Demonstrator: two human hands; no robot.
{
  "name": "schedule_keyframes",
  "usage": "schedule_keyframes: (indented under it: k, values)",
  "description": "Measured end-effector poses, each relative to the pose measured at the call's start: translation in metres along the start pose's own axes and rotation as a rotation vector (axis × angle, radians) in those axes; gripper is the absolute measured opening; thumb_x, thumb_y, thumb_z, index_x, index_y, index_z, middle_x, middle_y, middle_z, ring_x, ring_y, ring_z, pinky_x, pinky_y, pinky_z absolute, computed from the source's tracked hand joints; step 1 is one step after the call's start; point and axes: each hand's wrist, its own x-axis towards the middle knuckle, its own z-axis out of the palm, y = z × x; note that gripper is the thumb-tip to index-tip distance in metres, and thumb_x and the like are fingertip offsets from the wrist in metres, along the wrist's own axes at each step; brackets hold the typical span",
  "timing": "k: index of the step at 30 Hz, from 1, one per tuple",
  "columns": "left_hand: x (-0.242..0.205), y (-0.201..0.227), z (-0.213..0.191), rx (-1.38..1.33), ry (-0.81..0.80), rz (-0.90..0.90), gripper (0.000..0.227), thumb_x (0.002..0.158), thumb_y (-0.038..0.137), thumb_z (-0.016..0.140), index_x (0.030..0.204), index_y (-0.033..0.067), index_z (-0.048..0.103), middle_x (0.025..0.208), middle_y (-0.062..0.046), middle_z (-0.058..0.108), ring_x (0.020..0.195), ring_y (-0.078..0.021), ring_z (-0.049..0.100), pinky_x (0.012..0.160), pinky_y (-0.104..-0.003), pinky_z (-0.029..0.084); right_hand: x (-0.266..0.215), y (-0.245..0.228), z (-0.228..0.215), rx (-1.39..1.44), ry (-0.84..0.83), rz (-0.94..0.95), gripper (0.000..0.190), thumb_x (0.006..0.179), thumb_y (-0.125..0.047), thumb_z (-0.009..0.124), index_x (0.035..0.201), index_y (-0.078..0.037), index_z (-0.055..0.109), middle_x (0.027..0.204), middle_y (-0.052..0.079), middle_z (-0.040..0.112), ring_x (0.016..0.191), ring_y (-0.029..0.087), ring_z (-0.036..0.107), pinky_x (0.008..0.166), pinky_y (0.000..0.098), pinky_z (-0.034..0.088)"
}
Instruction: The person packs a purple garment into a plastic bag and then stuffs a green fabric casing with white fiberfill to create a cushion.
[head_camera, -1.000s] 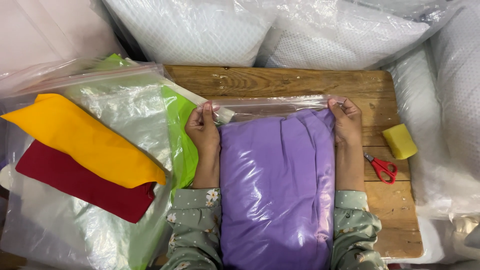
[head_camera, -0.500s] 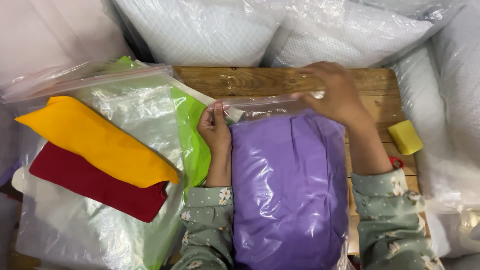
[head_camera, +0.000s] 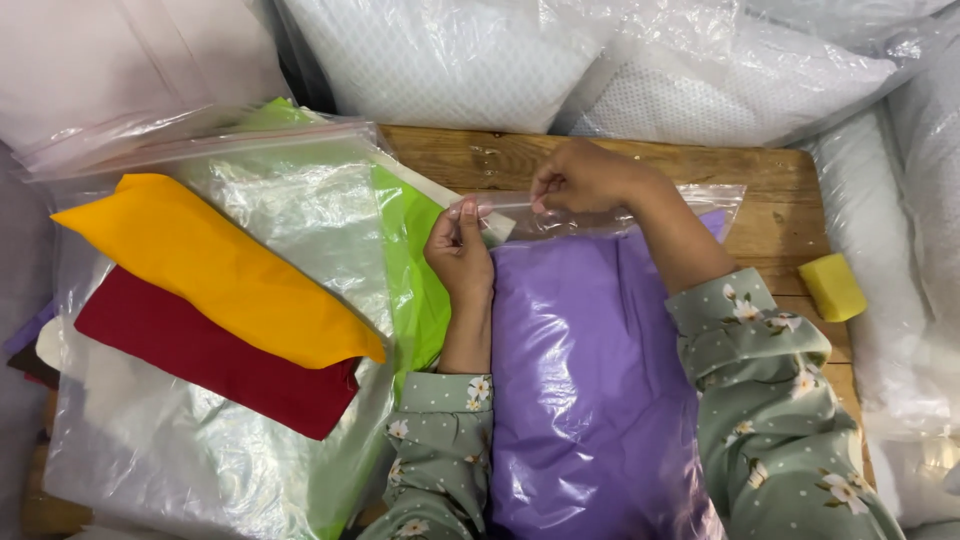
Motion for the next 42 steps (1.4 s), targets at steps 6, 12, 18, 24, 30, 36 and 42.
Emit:
schedule_keyframes:
  k: [6,12,18,24,30,36,42]
  values:
    - [-0.002,-0.001,0.0,0.059,-0.004,-0.021,0.012,0.1,0.014,0.067,0.1,0.0086,0.078,0.082,-0.006,0.078,0.068,-0.0057,0.061,0.068,-0.02,0.049,-0.03,0.022,-0.003,0.004,0.006,0.149,0.019,0.083,-0.025,0.073,0.099,-0.02,0.082,0.083,0.012,0.078,0.092,0.035,0.075,0.081,0.0465,0.058]
    - [0.001,-0.008,-0.004,-0.006,-0.005,-0.038,0.01,0.1,0.013,0.068,0.102,0.0086,0.077,0.083,-0.006,0.078,0.068,-0.0059,0.062,0.068,-0.018,0.048,-0.069,0.051,-0.022,0.05,-0.018,0.252,0.024,0.085,-0.024,0.07,0.104,-0.017,0.082,0.094,0.017,0.08,0.103,0.036,0.074,0.089,0.0501,0.057]
    - [0.002,-0.008,-0.006,-0.024,-0.009,-0.043,0.012,0.1,0.014,0.069,0.105,0.007,0.077,0.084,-0.007,0.078,0.068,-0.0062,0.061,0.068,-0.018,0.048,-0.115,0.089,-0.034,0.082,0.037,0.31,0.024,0.086,-0.019,0.07,0.105,-0.015,0.083,0.097,0.016,0.082,0.108,0.037,0.073,0.094,0.0517,0.056]
    - [0.003,-0.006,-0.006,-0.049,0.035,-0.065,0.017,0.097,0.013,0.067,0.099,0.0001,0.078,0.087,-0.008,0.079,0.083,-0.0102,0.071,0.075,-0.022,0.058,-0.152,0.1,-0.044,0.168,0.041,0.688,0.034,0.089,-0.038,0.073,0.12,-0.024,0.08,0.134,-0.005,0.073,0.132,0.019,0.061,0.114,0.036,0.04]
    - [0.005,-0.012,-0.006,-0.12,0.062,-0.109,0.02,0.095,0.015,0.07,0.103,-0.002,0.077,0.087,-0.013,0.079,0.082,-0.0117,0.072,0.077,-0.023,0.06,-0.177,0.124,-0.037,0.263,0.163,0.658,0.025,0.093,-0.033,0.073,0.108,-0.015,0.084,0.113,0.001,0.08,0.118,0.015,0.065,0.107,0.03,0.042]
    - [0.005,-0.012,-0.005,-0.118,0.089,-0.089,0.018,0.094,0.01,0.07,0.104,-0.004,0.077,0.092,-0.014,0.079,0.08,-0.0119,0.071,0.076,-0.022,0.06,-0.178,0.128,-0.028,0.341,0.236,0.65,0.022,0.094,-0.029,0.074,0.104,-0.012,0.084,0.109,0.003,0.08,0.118,0.017,0.065,0.108,0.0319,0.042]
    - [0.006,-0.013,-0.004,-0.205,0.185,-0.137,0.016,0.087,0.008,0.079,0.099,-0.0015,0.076,0.095,-0.015,0.079,0.085,-0.0182,0.077,0.075,-0.025,0.063,-0.179,0.113,-0.026,0.46,0.406,0.587,0.013,0.093,-0.02,0.079,0.091,-0.007,0.08,0.099,0.003,0.078,0.105,0.014,0.067,0.101,0.0304,0.047]
